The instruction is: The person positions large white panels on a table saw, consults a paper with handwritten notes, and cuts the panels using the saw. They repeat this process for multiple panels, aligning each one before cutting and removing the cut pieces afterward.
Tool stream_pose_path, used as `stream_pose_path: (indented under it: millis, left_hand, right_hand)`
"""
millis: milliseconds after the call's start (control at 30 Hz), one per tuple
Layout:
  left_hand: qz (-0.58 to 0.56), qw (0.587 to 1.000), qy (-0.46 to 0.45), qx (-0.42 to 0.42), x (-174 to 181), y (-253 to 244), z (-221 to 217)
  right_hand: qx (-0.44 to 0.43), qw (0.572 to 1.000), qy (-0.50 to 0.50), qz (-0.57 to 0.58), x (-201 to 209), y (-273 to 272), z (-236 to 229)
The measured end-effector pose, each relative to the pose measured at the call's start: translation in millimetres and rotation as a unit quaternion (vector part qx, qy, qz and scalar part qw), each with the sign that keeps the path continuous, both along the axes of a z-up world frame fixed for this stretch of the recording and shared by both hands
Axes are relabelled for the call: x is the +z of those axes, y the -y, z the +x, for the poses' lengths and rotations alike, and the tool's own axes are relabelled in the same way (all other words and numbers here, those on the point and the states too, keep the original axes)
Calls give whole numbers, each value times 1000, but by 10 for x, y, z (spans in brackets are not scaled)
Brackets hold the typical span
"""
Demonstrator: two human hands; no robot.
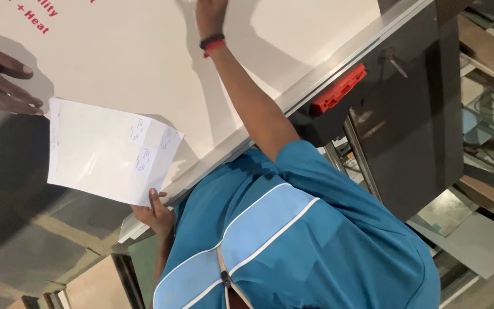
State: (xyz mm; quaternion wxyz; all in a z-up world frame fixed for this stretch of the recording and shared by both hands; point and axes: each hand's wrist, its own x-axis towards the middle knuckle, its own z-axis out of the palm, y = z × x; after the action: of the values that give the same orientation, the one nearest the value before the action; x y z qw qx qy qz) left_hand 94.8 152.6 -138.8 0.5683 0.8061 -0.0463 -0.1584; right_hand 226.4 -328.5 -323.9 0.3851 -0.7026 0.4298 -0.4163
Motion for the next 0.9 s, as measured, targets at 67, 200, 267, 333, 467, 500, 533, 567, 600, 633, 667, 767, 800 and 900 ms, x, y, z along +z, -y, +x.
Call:
stream_pose_path:
  millis: [67, 200, 267, 333, 467, 500, 533, 567, 600, 633, 667, 767, 800, 900]
  left_hand:
    - [41, 998, 28, -35, 34, -40, 36]
    - [-3, 1000, -5, 16, 22, 3, 44]
    - [-44, 999, -2, 6, 6, 19, 46]
    - [-38, 999, -5, 8, 7, 9, 51]
    - [88, 987, 109, -80, 10, -27, 60]
    - [53, 993, 85, -56, 6, -29, 50]
    - [19, 997, 60, -34, 6, -33, 49]
    - [-15, 999, 35, -11, 16, -40, 35]
    - [-20, 999, 27, -10, 13, -39, 30]
    - [-25, 999, 19, -10, 22, -54, 25]
    - [-30, 999, 12, -7, 20, -38, 21]
    - [49, 991, 113, -53, 11, -20, 38]
    - [12, 996, 84, -33, 19, -23, 20]
    - [-50, 998, 25, 12, 24, 20, 12]
  right_hand:
    - [-23, 999, 25, -13, 153, 159, -377]
    - [-169, 986, 12, -6, 755, 320, -1556]
    - [-170, 959, -186, -132, 907, 270, -1674]
    - [-143, 917, -301, -218, 1005, 207, -1603]
    - [-87, 892, -386, -220, 945, -126, -1192]
    - [-83, 887, -409, -197, 930, -178, -1145]
    - [-67, 880, -437, -176, 921, -244, -1148]
    - [-50, 871, -464, -155, 906, -302, -1148]
    - [-38, 859, -491, -136, 903, -321, -1200]
    - [-26, 848, -509, -144, 890, -420, -1285]
    - [-13, 837, -525, -154, 879, -504, -1361]
    - [18, 812, -582, -38, 829, -571, -1544]
    - [31, 800, -599, 25, 818, -562, -1598]
    - [-32, 826, -554, -97, 818, -401, -1523]
